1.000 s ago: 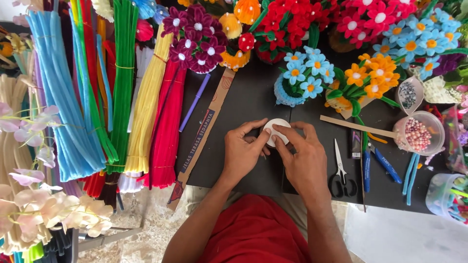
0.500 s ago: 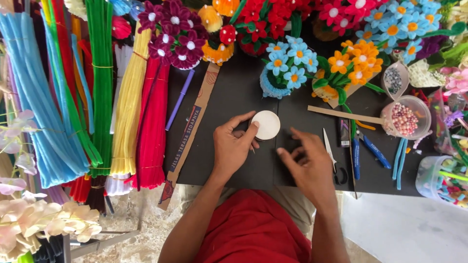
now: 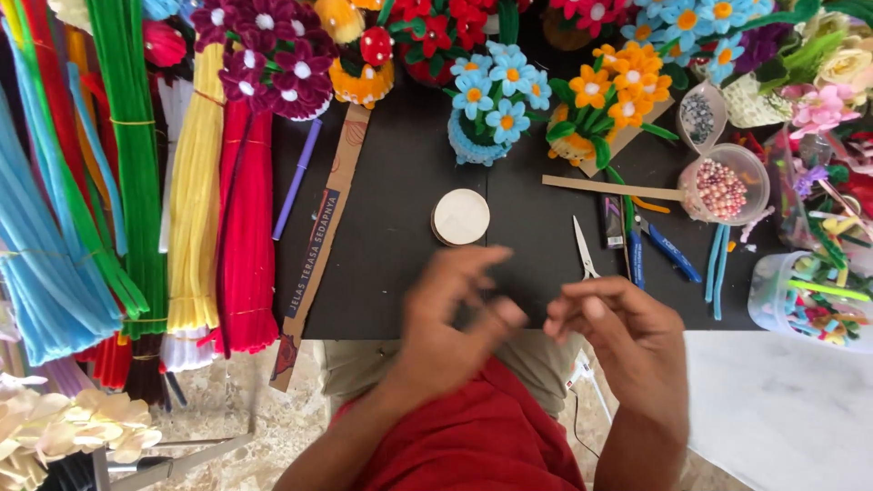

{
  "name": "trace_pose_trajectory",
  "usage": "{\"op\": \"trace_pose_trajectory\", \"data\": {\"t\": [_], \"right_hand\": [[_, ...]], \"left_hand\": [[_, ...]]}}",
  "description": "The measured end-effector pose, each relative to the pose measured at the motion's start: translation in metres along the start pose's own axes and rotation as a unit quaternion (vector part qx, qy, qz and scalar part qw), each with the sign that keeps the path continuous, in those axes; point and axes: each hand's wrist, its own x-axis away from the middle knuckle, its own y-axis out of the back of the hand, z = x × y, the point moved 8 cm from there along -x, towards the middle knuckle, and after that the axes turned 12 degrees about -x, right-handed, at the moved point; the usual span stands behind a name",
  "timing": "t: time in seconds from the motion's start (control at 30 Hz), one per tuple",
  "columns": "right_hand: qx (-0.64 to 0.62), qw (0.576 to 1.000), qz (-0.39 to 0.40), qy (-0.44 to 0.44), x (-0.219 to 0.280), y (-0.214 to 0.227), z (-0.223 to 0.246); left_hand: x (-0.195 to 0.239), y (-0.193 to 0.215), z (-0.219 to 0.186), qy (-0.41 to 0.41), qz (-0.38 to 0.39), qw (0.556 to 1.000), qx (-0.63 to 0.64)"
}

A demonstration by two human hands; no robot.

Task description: Wrapping a small white pot base with a brown decorative strip using a hot glue gun and scissors at a craft station.

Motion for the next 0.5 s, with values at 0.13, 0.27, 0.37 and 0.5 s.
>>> {"op": "trace_pose_trajectory", "data": {"t": [0.13,0.27,0.37,0.5], "right_hand": [[-0.059,0.994,0.082,0.030,0.022,0.003,0.019],[-0.003,0.998,0.042,0.054,0.038,0.040,0.031],[0.124,0.990,-0.059,0.035,0.057,0.082,0.042],[0.183,0.965,-0.160,0.101,0.086,0.138,0.087]], "left_hand": [[0.053,-0.082,-0.002,0.002,0.293,0.950,0.110],[0.105,-0.139,-0.008,-0.008,0.498,0.860,0.113],[0.142,-0.183,0.013,-0.020,0.635,0.772,0.007],[0.209,-0.242,0.062,-0.038,0.723,0.688,-0.052]]}}
